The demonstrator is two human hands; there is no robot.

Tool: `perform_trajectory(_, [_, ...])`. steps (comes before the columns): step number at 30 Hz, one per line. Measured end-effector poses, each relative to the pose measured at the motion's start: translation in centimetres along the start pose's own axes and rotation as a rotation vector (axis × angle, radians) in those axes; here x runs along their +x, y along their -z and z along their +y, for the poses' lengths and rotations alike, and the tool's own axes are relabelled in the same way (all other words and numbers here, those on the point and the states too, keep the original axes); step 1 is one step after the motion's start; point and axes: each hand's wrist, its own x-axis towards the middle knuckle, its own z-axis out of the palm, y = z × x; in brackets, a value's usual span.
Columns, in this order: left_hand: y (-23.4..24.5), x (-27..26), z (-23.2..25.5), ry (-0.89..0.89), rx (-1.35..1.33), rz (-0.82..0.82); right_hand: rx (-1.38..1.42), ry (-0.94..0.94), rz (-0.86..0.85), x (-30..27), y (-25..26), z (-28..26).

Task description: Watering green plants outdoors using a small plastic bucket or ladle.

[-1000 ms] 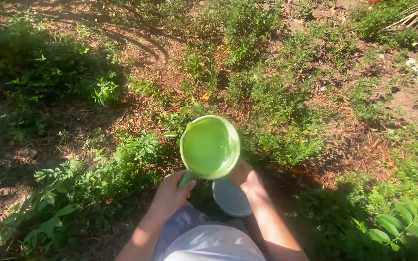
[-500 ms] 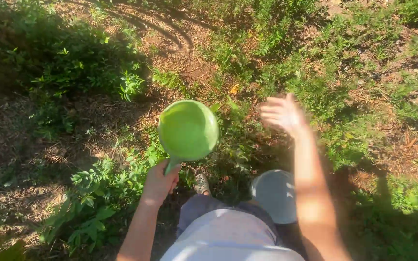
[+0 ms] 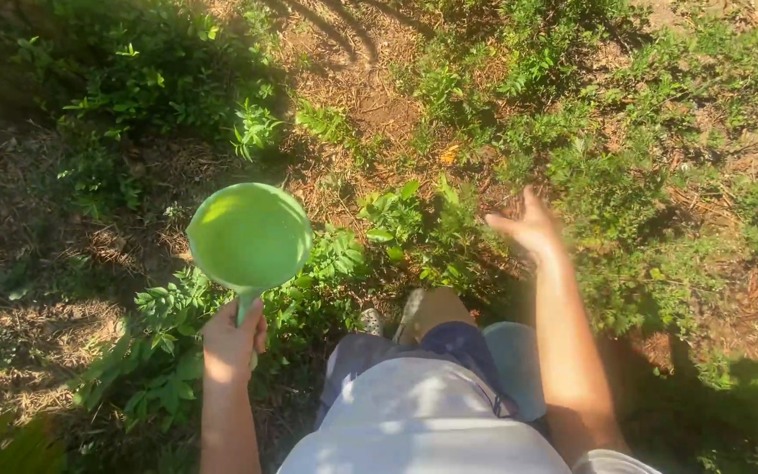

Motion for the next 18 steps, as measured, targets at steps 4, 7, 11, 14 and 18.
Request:
perform_trajectory(4, [-3.6,2.7,0.9,0.017,-0.020,-0.065,0.013,-0.083,-0.006,2.4,-1.3,-0.6])
perform_trajectory(7, [-8.0,4.3,3.3,0.030,0.024,-0.084,0.014,-0.031,-0.071,8.3,-1.8,2.0])
perform_trajectory(11, [-16.2,7.6,7.9,0.096,0.079,-0.102,0.373,-0.159,-0.483,14.2,-2.4,-0.2])
perform_trajectory(14, [-21.1,11.4,9.6,0.117,-0.092,-0.228,0.617,-0.056,-0.809,16.7,-4.7,-3.9])
perform_trajectory(18, [-27.9,16.1,11.9,0.210,-0.099,-0.288,0.736,0.066,-0.948,22.1,-8.5,-7.6])
